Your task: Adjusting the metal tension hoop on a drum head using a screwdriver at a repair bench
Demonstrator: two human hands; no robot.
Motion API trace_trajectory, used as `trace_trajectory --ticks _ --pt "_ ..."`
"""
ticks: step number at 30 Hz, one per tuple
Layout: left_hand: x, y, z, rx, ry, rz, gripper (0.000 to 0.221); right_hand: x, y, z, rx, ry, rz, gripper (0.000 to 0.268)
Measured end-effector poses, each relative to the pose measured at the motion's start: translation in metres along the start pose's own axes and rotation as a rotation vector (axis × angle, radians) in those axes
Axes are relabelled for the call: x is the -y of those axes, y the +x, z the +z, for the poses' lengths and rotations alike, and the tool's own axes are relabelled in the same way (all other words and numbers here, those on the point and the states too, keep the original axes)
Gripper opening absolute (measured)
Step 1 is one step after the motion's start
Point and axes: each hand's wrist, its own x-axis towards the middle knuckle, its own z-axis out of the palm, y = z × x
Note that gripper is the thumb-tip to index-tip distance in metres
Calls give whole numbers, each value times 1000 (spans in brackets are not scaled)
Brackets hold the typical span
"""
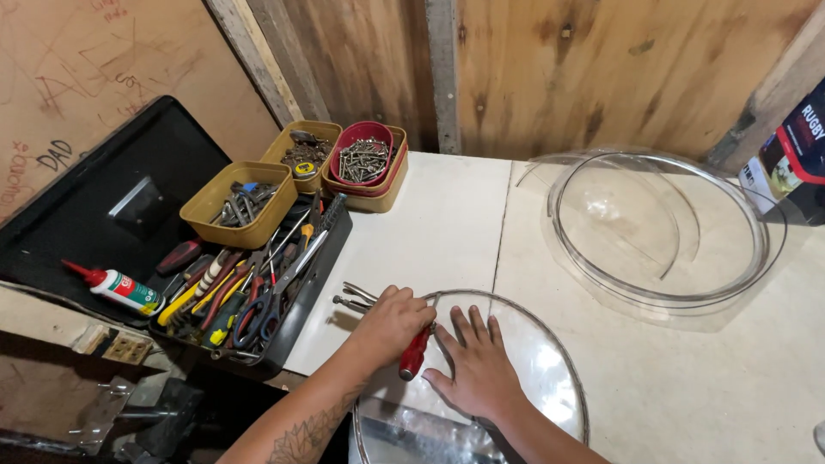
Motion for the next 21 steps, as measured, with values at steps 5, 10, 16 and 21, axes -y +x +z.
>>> trace_trajectory --ticks 5,10,16,21 --pt "0 2 -14 74 -2 47 8 3 0 -8 68 -16 14 85" --pt "2 14 -16 138 -39 -65 9 11 -4 -26 177 -30 33 85" --pt "-12 26 -14 160 -73 -214 15 12 -6 -28 177 -31 30 84" --pt "-1 18 6 158 -21 -151 10 11 -5 -27 170 -13 30 82"
